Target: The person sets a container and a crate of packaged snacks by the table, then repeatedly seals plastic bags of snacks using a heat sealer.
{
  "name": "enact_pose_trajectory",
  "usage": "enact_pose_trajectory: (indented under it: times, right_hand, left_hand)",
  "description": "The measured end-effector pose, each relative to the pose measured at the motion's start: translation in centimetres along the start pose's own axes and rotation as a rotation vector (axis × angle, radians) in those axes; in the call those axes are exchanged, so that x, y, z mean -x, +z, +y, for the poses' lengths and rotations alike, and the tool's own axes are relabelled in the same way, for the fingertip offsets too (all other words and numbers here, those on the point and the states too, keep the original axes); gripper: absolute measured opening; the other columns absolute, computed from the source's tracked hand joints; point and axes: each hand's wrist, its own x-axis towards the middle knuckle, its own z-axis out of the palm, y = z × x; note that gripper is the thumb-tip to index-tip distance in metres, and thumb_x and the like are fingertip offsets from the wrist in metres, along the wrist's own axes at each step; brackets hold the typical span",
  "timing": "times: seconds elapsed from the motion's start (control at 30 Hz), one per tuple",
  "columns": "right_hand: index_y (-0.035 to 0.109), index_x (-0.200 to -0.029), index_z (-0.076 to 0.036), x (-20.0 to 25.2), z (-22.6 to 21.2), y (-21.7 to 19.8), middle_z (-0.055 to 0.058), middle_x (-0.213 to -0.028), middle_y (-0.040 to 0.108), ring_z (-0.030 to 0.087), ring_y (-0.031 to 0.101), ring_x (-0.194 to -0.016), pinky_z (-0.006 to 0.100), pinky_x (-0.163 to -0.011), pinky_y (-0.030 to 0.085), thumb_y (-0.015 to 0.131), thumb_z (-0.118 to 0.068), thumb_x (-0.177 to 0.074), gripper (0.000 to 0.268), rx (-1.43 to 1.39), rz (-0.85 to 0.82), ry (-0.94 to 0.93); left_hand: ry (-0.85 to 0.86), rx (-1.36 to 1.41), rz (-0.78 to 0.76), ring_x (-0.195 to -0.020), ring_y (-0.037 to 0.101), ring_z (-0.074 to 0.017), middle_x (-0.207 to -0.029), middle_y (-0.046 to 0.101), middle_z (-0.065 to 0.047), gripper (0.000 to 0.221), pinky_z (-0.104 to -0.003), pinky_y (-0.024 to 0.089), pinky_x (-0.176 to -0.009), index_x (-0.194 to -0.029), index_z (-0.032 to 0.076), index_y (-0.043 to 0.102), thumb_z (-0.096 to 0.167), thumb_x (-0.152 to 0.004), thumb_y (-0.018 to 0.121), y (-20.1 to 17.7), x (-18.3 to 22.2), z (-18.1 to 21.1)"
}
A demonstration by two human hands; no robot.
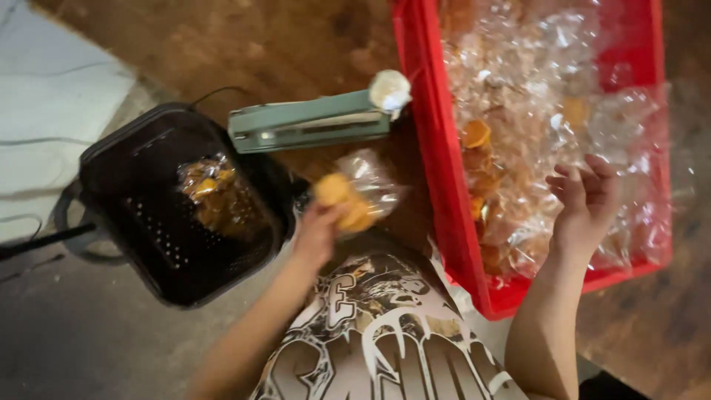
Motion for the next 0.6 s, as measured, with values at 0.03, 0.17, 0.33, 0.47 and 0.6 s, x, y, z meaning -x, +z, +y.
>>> enact_pose_trajectory:
  times: [0.03, 0.17, 0.33, 0.47, 0.6]
  right_hand:
    - [0.058, -0.136, -0.004, -0.1, 0.9, -1.0, 0.011, -0.115, 0.07, 0.019, 0.071, -0.101, 0.029, -0.088, 0.057, 0.065, -0.008, -0.109, 0.028, 0.045, -0.03, -0.006]
    - [0.065, -0.133, -0.001, -0.4, 2.5, -2.0, 0.014, -0.12, 0.07, 0.022, 0.069, -0.109, 0.032, -0.088, 0.057, 0.07, -0.011, -0.106, 0.029, 0.389, -0.177, -0.054]
    - [0.072, -0.121, 0.0, -2.8, 2.7, 0.8, 0.017, -0.118, 0.072, 0.029, 0.071, -0.1, 0.039, -0.082, 0.057, 0.079, -0.018, -0.096, 0.032, 0.808, -0.093, -0.217]
    - [0.079, -0.106, -0.003, -5.8, 3.2, 3.6, 0.018, -0.103, 0.075, 0.035, 0.072, -0.089, 0.045, -0.08, 0.055, 0.081, -0.026, -0.094, 0.026, 1.072, -0.153, -0.155]
    - [0.079, -0.102, -0.002, -4.7, 0.1, 4.5, 0.015, -0.106, 0.075, 0.031, 0.073, -0.092, 0.041, -0.083, 0.056, 0.079, -0.023, -0.1, 0.021, 0.903, -0.224, -0.332]
  left_hand:
    - [-0.021, 0.044, 0.077, -0.108, 0.067, -0.0202, -0.118, 0.067, -0.002, 0.043, -0.04, 0.057, -0.09, -0.126, 0.013, 0.057, 0.011, -0.086, 0.073, -3.0, 1.3, 1.8]
    - [0.155, -0.044, 0.519, -0.089, 0.068, -0.0157, -0.104, 0.069, -0.003, 0.027, -0.029, 0.056, -0.074, -0.118, 0.01, 0.064, 0.009, -0.092, 0.071, -12.8, 2.1, 6.7]
    - [0.158, 0.224, 0.29, -0.075, 0.059, -0.0119, -0.095, 0.064, 0.0, 0.012, -0.023, 0.044, -0.059, -0.112, 0.01, 0.063, 0.013, -0.105, 0.072, -17.1, -1.0, 5.0]
    - [0.085, 0.003, 0.33, -0.073, 0.063, -0.0133, -0.099, 0.072, -0.003, 0.02, -0.026, 0.049, -0.059, -0.115, 0.014, 0.063, 0.019, -0.096, 0.065, -8.5, -1.9, 3.9]
    - [0.044, -0.182, -0.082, -0.087, 0.065, -0.0132, -0.11, 0.072, -0.006, 0.027, -0.027, 0.053, -0.076, -0.123, 0.01, 0.062, 0.021, -0.099, 0.064, 0.8, 0.8, 5.3]
